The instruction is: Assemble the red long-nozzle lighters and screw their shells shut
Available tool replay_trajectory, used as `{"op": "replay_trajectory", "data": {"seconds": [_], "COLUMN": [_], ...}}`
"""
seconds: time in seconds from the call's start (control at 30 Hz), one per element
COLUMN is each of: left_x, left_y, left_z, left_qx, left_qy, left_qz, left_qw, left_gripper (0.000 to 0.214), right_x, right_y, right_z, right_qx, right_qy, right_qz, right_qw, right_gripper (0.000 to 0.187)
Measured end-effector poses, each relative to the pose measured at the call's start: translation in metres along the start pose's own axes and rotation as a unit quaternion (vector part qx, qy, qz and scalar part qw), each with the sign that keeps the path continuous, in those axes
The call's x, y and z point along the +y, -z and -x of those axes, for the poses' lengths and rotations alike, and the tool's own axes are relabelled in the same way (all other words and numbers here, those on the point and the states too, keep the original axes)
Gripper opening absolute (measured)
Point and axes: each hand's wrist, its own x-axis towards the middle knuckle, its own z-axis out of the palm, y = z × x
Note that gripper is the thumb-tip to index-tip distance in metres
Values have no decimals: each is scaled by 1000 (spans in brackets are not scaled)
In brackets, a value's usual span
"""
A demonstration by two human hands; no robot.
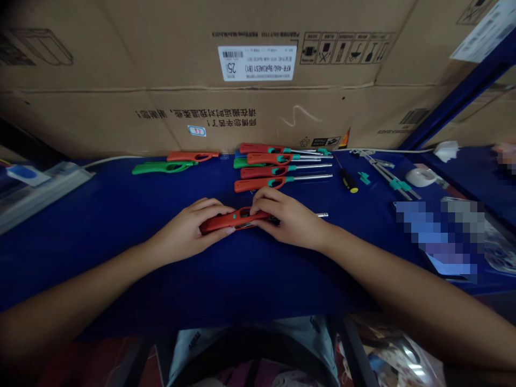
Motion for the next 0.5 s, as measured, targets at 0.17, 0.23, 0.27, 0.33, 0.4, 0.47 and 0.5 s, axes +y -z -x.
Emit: {"op": "replay_trajectory", "data": {"seconds": [0.17, 0.23, 0.27, 0.33, 0.4, 0.47, 0.5], "left_x": [-2, -6, -8, -13, -18, -22, -23], "left_y": [3, 6, 8, 10, 11, 11, 10], "left_z": [-2, -3, -3, -4, -4, -3, -2], "left_qx": [54, 85, 97, 104, 93, 82, 81], "left_qy": [30, 48, 57, 74, 91, 106, 111], "left_qz": [21, -4, -23, -64, -97, -118, -126], "left_qw": [998, 995, 993, 990, 987, 984, 982], "left_gripper": [29, 30, 31, 31, 31, 30, 30], "right_x": [-3, -1, 0, 2, 3, 3, 3], "right_y": [11, 17, 20, 26, 29, 31, 32], "right_z": [-2, -2, -2, -2, -2, -2, -1], "right_qx": [45, 23, 8, -24, -53, -86, -102], "right_qy": [-60, -99, -114, -135, -152, -159, -155], "right_qz": [50, 58, 58, 52, 42, 29, 25], "right_qw": [996, 993, 992, 989, 986, 983, 982], "right_gripper": [37, 32, 26, 15, 11, 9, 8]}}
